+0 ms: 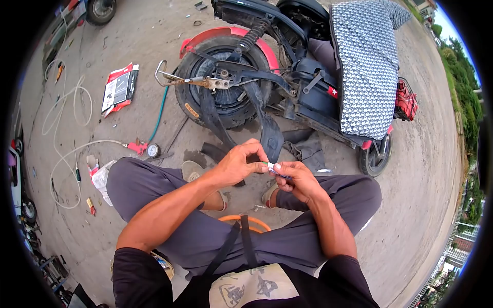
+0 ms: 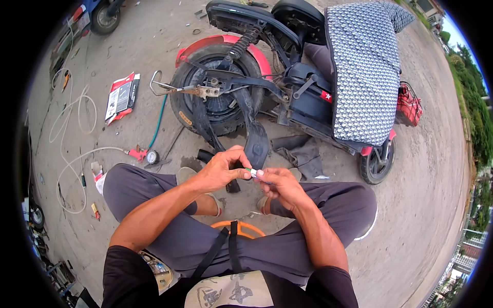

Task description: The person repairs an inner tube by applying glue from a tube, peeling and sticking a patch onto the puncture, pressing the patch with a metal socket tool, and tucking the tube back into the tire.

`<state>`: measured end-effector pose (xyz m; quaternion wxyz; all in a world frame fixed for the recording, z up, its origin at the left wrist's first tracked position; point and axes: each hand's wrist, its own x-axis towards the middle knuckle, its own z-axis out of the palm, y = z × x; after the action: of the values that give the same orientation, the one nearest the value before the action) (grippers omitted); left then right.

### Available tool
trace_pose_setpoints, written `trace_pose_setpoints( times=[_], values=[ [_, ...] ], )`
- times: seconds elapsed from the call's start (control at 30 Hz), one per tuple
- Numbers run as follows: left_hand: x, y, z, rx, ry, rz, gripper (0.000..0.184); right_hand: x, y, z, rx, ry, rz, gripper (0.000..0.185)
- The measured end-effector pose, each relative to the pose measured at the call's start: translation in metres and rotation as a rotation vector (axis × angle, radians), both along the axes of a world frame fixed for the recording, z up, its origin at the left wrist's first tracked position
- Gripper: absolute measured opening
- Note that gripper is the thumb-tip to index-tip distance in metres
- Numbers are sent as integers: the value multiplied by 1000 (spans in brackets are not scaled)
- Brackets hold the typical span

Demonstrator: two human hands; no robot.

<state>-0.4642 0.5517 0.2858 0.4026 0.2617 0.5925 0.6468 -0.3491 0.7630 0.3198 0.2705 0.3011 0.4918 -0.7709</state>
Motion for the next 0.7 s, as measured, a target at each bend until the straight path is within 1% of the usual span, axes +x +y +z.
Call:
trace_pose_setpoints(
  times=[0.13,0.23,0.33,0.37,0.47,0.57,0.63,0.7],
  values=[
    [-3,-4,3,-77,139,-7,18,2,-2,4,-57,3,23,34],
    [-1,-3,2,-39,-40,20,23,3,-4,6,15,35,35,34],
    [3,-4,14,-54,191,17,27,2,-7,4,156,150,92,35],
    [4,-6,7,-133,166,13,29,2,-9,5,193,175,105,35],
    [4,-9,8,-116,57,9,31,1,-15,11,268,226,138,36],
    [5,-10,9,-103,249,30,33,-1,-13,11,292,242,169,38],
    [5,-10,9,-143,210,17,34,-1,-13,12,328,236,197,39],
    [4,-11,11,-170,157,-3,34,1,-12,10,407,313,198,40]
  ],
)
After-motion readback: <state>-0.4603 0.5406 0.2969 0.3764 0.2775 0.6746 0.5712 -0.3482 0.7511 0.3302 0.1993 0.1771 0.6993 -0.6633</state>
